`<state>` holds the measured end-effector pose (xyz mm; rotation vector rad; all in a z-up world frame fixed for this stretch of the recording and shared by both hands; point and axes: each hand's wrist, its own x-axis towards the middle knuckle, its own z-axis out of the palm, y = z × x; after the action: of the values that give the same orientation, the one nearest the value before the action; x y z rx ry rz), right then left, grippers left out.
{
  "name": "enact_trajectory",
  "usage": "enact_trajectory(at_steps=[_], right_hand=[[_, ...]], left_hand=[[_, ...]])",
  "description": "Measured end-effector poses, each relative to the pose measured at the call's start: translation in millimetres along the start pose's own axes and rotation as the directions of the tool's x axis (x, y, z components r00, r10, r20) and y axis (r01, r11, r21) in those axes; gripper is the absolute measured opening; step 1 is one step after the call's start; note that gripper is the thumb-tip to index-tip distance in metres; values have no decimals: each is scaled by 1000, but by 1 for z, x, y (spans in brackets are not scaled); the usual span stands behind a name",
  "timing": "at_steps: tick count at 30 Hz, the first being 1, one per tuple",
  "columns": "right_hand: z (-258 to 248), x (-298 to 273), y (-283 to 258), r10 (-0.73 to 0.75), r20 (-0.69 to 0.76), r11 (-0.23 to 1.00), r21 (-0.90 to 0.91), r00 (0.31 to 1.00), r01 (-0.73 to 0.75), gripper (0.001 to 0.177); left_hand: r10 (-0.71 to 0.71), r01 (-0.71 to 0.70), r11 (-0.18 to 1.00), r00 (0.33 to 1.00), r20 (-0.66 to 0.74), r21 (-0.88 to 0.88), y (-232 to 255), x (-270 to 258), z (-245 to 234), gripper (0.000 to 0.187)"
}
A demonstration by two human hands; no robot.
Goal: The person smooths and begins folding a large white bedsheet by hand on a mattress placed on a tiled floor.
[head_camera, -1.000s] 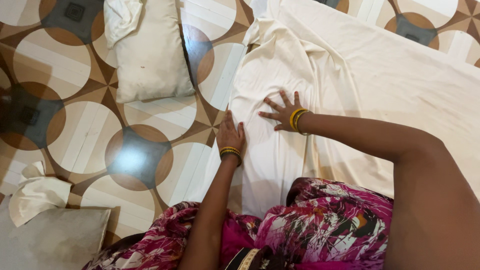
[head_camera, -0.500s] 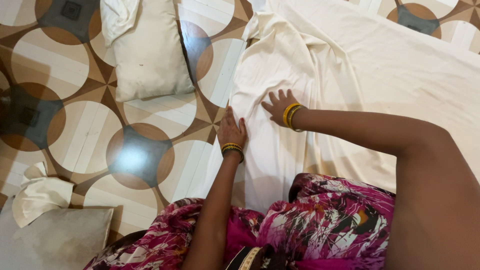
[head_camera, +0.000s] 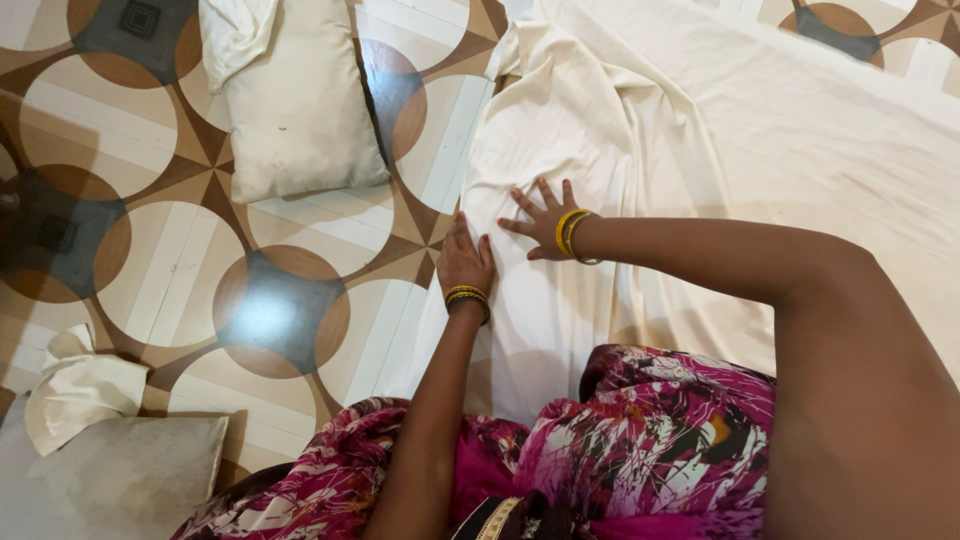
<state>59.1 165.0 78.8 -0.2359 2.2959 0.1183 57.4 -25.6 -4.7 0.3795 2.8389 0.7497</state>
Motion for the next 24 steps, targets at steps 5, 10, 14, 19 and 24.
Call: enact_trajectory(at_steps=[5,10,14,19,24], right_hand=[[-4,5,6,-2,35,1000,23,999,1,88],[-3,7,8,-15,33,999,29,999,14,87],[0,9,10,-20,12,1000,11,1000,20,88],[7,6,13,-29,-17,999,-14,999,29,87],[29,-6,7,6,-65,999,-37,998,-9,92]], left_hand=[[0,0,1000,1000,12,3,1,2,0,66],[36,-37,999,999,-31,-20,-5,2,7,66],[26,-26,1000,999,-27,-1,-5,3,8,65],[7,-7,1000,1000,10,-3,-4,2,8,65],[27,-27,999,1000,-9,32,-9,4,16,64]])
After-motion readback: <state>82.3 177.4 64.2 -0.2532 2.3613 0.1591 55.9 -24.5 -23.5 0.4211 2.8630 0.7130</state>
